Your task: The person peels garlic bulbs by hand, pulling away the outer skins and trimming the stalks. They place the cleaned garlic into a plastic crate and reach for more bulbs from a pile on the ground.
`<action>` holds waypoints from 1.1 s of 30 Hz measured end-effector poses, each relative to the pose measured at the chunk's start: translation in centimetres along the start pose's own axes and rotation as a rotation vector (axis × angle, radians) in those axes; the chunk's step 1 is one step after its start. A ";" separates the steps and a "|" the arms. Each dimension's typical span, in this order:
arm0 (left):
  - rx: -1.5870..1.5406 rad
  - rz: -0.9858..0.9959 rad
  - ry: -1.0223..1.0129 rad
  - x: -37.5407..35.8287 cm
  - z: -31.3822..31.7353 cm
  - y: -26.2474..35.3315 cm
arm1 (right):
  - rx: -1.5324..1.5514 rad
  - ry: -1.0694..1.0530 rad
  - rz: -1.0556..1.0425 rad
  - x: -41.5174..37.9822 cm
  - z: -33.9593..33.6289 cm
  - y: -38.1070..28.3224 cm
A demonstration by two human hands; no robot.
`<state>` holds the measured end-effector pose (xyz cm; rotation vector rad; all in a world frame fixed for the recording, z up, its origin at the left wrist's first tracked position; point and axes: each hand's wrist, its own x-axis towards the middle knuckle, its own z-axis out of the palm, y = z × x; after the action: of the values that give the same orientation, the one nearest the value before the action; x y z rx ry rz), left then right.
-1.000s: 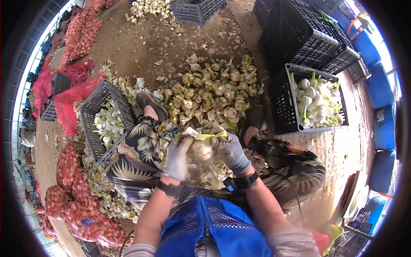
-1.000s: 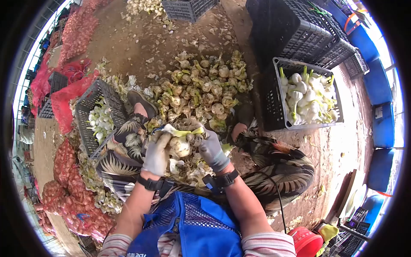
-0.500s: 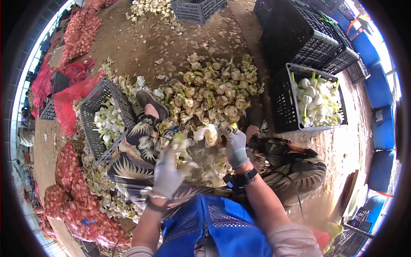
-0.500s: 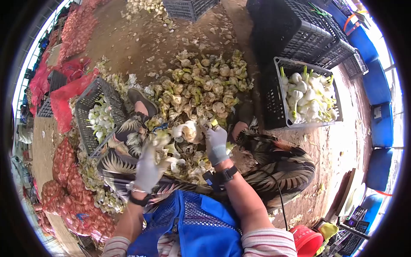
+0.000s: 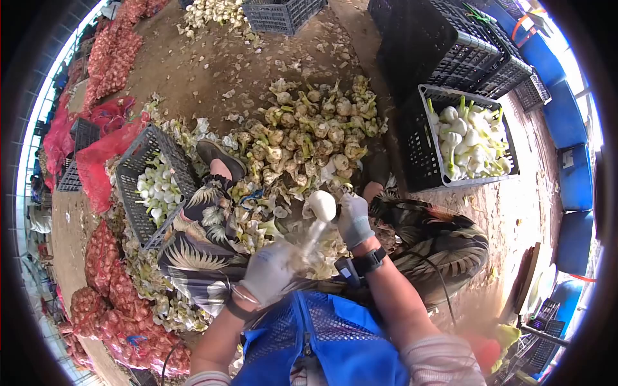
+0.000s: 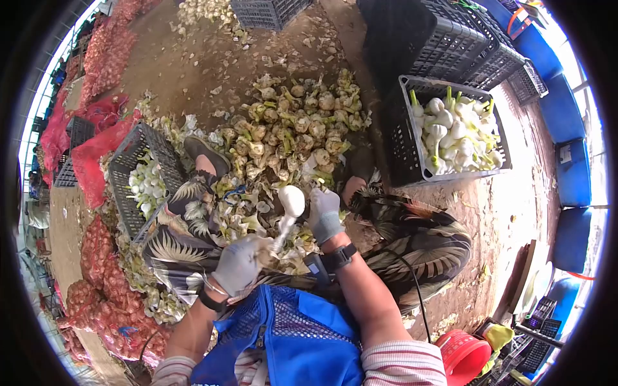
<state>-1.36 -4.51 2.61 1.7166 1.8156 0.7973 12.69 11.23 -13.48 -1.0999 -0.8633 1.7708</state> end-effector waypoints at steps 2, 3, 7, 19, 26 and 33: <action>0.150 -0.288 -0.161 -0.6 -0.5 -2.0 | -0.107 -0.061 -0.249 -0.9 1.6 -1.8; 0.148 -0.289 -0.162 -0.3 -0.4 -2.1 | -0.027 0.004 0.026 -2.4 4.1 -5.9; 0.235 -0.117 0.163 3.4 1.7 -1.4 | -0.382 -0.182 -0.179 -2.0 2.3 1.9; 0.181 -0.439 -0.239 1.8 2.1 -5.9 | 1.041 -0.226 -0.153 0.9 -3.2 -19.1; 0.089 -0.200 0.079 4.0 1.2 -2.2 | -0.637 -0.816 0.013 -4.3 4.1 -9.2; 0.136 -0.523 -0.117 -0.5 3.4 -11.6 | -0.490 -0.794 0.100 -3.5 7.1 -16.4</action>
<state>-6.94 -5.05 -8.10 1.2357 2.1353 0.3547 12.02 13.69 4.54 -0.7021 -1.8157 2.1736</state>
